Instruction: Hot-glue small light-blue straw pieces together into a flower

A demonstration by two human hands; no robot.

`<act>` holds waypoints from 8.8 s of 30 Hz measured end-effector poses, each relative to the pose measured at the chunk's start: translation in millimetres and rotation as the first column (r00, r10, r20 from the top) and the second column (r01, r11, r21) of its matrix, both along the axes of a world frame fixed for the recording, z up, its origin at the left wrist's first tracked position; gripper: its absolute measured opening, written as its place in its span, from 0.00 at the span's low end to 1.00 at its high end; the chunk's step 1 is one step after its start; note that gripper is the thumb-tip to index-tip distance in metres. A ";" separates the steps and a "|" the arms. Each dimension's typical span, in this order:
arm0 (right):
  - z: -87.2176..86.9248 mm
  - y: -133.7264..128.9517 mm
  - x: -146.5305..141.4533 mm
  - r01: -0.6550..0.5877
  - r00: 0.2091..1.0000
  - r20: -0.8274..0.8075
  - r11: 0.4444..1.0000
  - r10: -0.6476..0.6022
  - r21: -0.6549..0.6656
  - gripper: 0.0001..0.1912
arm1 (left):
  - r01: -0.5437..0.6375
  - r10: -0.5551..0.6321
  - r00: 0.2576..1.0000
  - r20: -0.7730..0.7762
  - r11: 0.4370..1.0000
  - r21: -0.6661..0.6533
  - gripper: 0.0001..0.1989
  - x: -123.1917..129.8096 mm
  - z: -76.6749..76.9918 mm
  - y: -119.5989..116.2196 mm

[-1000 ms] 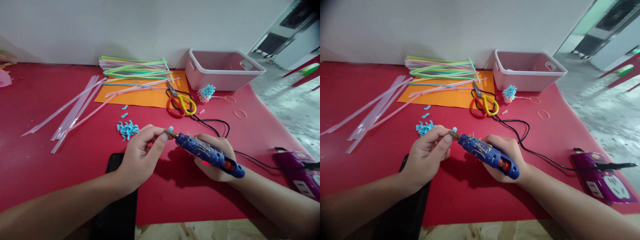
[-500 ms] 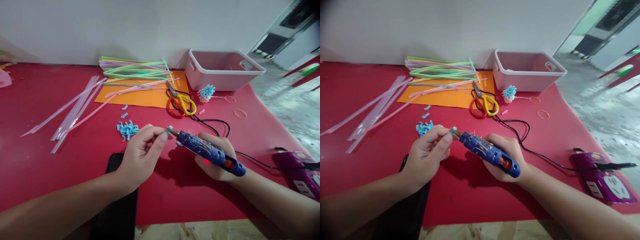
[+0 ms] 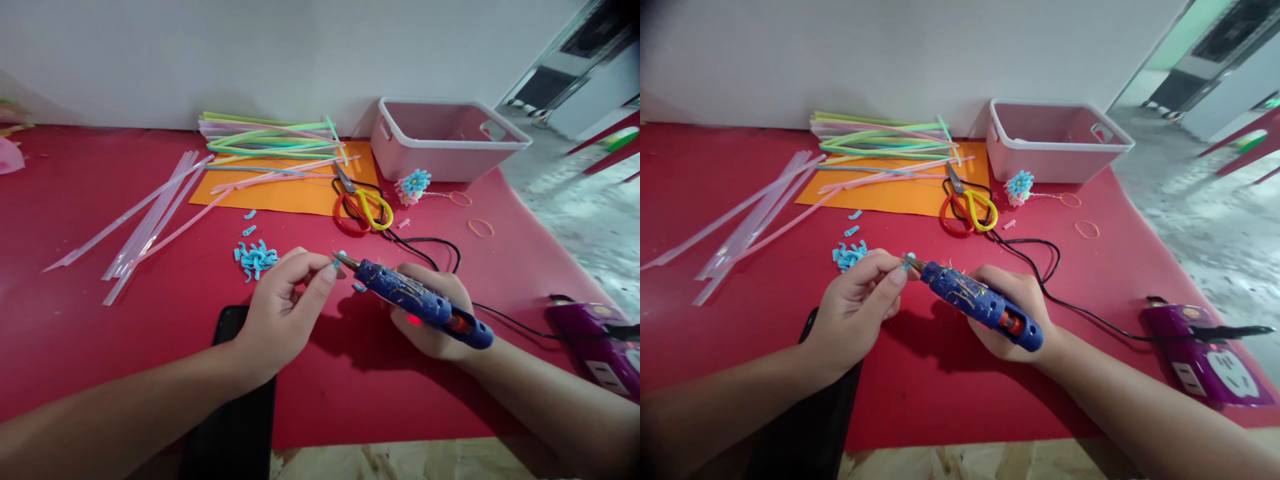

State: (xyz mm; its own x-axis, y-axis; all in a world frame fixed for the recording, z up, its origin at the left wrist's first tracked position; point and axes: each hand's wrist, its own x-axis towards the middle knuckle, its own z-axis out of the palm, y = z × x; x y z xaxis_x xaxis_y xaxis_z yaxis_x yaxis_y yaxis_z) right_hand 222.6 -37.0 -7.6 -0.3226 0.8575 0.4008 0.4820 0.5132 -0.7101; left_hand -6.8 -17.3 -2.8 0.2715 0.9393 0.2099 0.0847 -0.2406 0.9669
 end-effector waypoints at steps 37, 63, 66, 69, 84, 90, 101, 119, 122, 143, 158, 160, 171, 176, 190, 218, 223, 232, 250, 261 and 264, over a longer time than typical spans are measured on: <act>-2.7 -0.1 -11.7 -0.050 0.886 -0.436 0.905 -0.154 -0.422 0.11 | 0.542 -0.218 0.840 0.496 0.353 -0.763 0.10 7.4 11.6 7.3; 5.2 3.5 -19.0 -0.169 0.811 -0.543 0.802 -0.217 -0.573 0.22 | 0.359 -0.290 0.933 0.212 0.723 -0.590 0.06 10.3 6.6 -0.9; 1.7 4.8 -17.4 -0.171 0.789 -0.560 0.786 -0.252 -0.595 0.23 | 0.267 -0.294 0.954 -0.054 0.918 -0.293 0.06 7.3 6.9 -6.2; -0.8 5.1 -16.4 -0.193 0.775 -0.581 0.783 -0.248 -0.592 0.23 | 0.277 -0.290 0.937 -0.192 0.956 -0.091 0.07 4.7 6.6 -9.3; -12.3 -1.3 -5.4 -0.038 0.854 -0.486 0.911 -0.183 -0.410 0.03 | 0.207 -0.220 0.971 -0.092 0.969 -0.135 0.08 4.7 4.1 -7.4; -8.9 -5.9 6.2 0.024 0.993 -0.110 0.995 -0.034 -0.093 0.08 | 0.069 0.002 0.976 0.216 0.944 -0.321 0.10 4.3 -1.8 2.6; 1.0 -2.4 3.7 0.063 0.998 0.020 0.998 -0.063 -0.011 0.06 | 0.008 0.042 0.965 0.257 0.982 -0.189 0.07 3.7 -3.7 0.4; -1.7 -3.8 8.8 -0.029 0.999 0.017 0.999 0.030 -0.033 0.07 | 0.141 0.002 0.921 0.389 0.930 -0.340 0.10 6.6 -5.4 3.3; -1.4 -3.6 8.6 -0.029 0.999 0.018 0.999 0.030 -0.026 0.07 | 0.189 -0.005 0.902 0.432 0.903 -0.386 0.12 7.0 -4.2 4.6; 1.7 -3.4 2.9 -0.010 1.000 0.015 0.999 0.011 -0.052 0.07 | 0.165 0.021 0.901 0.433 0.907 -0.387 0.13 4.3 -1.2 5.8; 2.8 -1.7 2.4 -0.029 1.000 -0.012 0.999 0.028 -0.047 0.07 | 0.167 -0.003 0.913 0.408 0.915 -0.366 0.11 2.7 -0.2 4.7; 3.3 -1.7 2.2 -0.027 1.000 0.003 0.998 0.028 -0.047 0.06 | 0.158 0.003 0.917 0.398 0.916 -0.369 0.11 3.4 0.4 4.8; -3.1 -2.7 8.3 0.002 1.000 0.010 0.999 -0.002 -0.044 0.07 | 0.144 0.019 0.919 0.394 0.913 -0.381 0.13 2.6 -0.2 5.7; -5.2 -2.9 8.4 -0.020 1.000 -0.022 0.999 0.019 -0.048 0.08 | 0.161 0.006 0.915 0.403 0.911 -0.379 0.12 2.8 0.3 6.3; -1.3 -1.6 4.2 -0.032 0.999 -0.012 0.999 0.032 -0.031 0.07 | 0.136 0.020 0.924 0.382 0.916 -0.379 0.12 2.9 1.0 5.9; 6.6 -0.8 -2.4 -0.064 0.998 0.012 0.998 0.064 0.016 0.06 | 0.176 0.007 0.895 0.447 0.914 -0.366 0.05 3.2 -0.9 5.6; 4.2 -0.7 -0.5 -0.070 0.997 0.015 0.997 0.070 0.027 0.07 | 0.178 -0.001 0.891 0.454 0.920 -0.349 0.06 2.9 -2.2 6.2; -2.4 -2.2 4.3 -0.011 1.000 0.001 1.000 0.011 -0.004 0.08 | 0.154 0.017 0.909 0.417 0.916 -0.371 0.11 2.3 -6.0 6.9; -3.2 -2.9 4.5 -0.020 1.000 -0.005 0.999 0.020 -0.026 0.08 | 0.154 0.016 0.900 0.436 0.923 -0.352 0.10 2.0 -4.1 6.6; -0.4 -1.1 2.3 -0.032 0.999 -0.003 0.999 0.032 -0.020 0.06 | 0.130 0.022 0.920 0.391 0.925 -0.357 0.12 4.0 -0.6 6.1; -1.6 -1.8 2.9 -0.033 0.999 0.001 0.999 0.033 -0.029 0.06 | 0.131 0.019 0.922 0.386 0.924 -0.359 0.12 3.7 -1.5 6.2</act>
